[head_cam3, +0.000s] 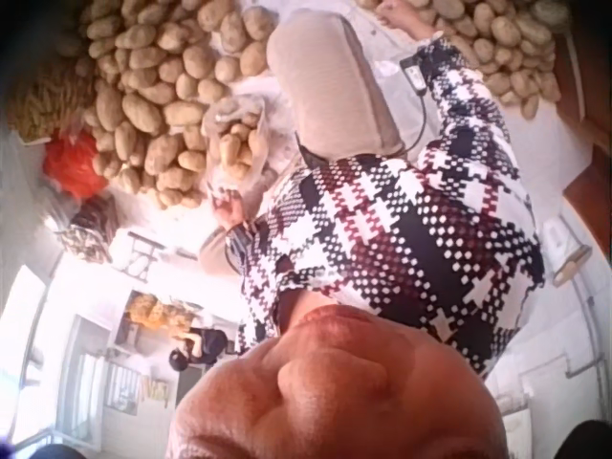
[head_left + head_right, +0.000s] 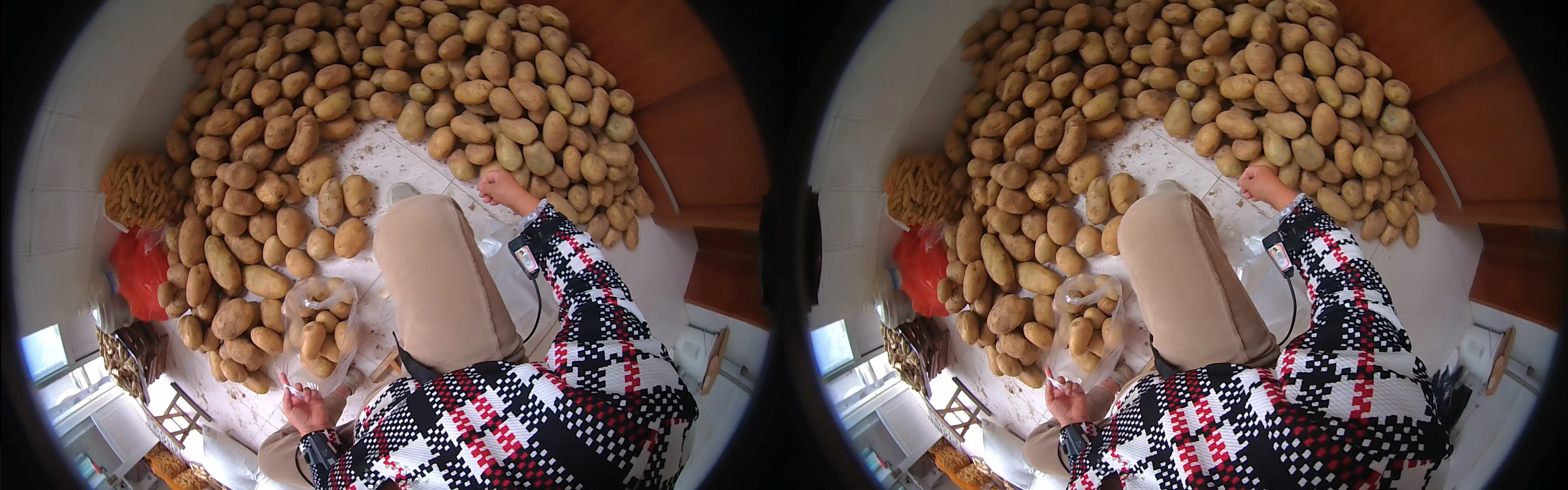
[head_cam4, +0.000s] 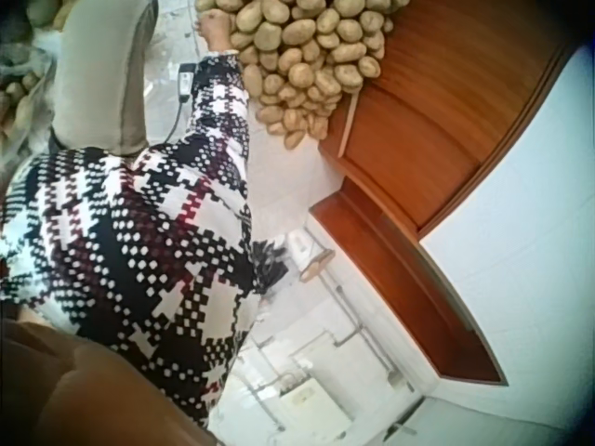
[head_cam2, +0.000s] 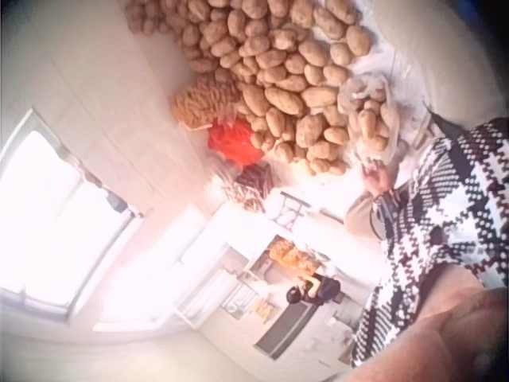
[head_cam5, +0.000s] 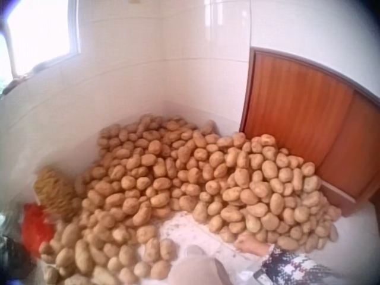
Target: The person sits on the floor and places potatoes from a large pile into clear plastic bags, then ties the bags closed. The person repeats this process, filling and tying multiple bags.
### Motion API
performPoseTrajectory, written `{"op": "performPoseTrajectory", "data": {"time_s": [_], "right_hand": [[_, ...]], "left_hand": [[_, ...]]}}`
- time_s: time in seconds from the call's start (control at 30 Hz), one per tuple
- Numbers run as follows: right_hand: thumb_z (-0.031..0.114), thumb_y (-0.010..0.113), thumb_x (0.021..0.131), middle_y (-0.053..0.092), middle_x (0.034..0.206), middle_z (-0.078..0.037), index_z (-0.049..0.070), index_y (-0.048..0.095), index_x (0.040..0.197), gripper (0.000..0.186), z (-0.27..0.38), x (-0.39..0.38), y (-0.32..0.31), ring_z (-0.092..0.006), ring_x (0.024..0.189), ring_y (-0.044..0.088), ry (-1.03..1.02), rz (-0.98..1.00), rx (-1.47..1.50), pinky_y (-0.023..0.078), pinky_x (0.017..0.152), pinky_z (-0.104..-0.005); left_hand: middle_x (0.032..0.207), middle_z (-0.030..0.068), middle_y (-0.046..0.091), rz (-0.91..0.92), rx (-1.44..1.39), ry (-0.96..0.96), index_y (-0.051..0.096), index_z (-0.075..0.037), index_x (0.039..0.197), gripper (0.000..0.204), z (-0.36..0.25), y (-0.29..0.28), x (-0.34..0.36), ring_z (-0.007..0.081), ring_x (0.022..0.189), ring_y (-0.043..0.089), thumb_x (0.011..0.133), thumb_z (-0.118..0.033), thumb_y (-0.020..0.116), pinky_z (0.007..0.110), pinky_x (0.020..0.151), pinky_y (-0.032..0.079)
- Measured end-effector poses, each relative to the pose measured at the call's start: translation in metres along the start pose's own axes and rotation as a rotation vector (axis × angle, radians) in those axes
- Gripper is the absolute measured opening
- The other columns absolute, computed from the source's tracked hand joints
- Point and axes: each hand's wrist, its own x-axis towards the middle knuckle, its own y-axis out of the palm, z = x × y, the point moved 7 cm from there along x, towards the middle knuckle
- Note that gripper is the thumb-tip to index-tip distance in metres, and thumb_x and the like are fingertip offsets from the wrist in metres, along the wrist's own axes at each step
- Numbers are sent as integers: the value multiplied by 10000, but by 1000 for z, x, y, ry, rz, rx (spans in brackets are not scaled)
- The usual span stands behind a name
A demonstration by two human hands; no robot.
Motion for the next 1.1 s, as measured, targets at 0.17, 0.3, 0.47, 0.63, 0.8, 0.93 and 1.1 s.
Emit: {"op": "performPoseTrajectory", "data": {"time_s": [0.17,0.3,0.47,0.63,0.8,0.93,1.1], "right_hand": [[112,535,789,583,665,-43,51,579,759,80,-48,-8,-11,-112,538,548,74,-54,58,442,446,-233],[118,544,778,589,664,-47,52,587,758,81,-91,-23,-25,-127,530,549,160,-96,96,451,450,-246],[145,553,788,583,669,-59,41,578,757,112,-135,-42,-30,-141,544,558,250,-104,95,461,458,-259],[175,531,801,595,676,-59,42,578,751,150,-168,-60,-30,-150,540,572,290,-99,98,475,462,-272],[191,518,802,602,682,-53,52,573,756,156,-189,-72,-35,-144,553,588,311,-72,91,485,471,-265],[194,514,807,606,680,-52,57,576,747,163,-198,-77,-52,-146,540,589,341,-131,96,485,465,-267],[153,530,801,599,662,-60,39,594,773,134,-207,-74,-84,-137,532,573,317,-286,222,477,467,-258]], "left_hand": [[747,32,547,37,-11,-29,356,-187,1297,439,1,7,1,110,494,417,872,-214,465,245,508,381],[755,34,557,38,16,-27,364,-188,1293,434,1,7,5,107,481,401,873,-221,470,235,504,372],[756,37,574,44,45,-37,388,-190,1274,409,2,3,8,103,480,408,875,-231,471,235,500,364],[750,30,587,45,30,-55,401,-189,1265,399,3,2,12,106,478,412,875,-235,469,244,510,375],[752,26,587,42,73,-83,422,-175,1244,376,3,0,16,111,478,422,874,-230,468,244,519,388],[749,40,605,88,110,-96,509,-136,1170,325,0,-1,19,108,491,443,863,-240,495,255,555,398],[720,28,589,-36,114,-67,505,-143,1153,316,-3,-12,24,106,481,441,845,-213,519,248,519,395]]}}
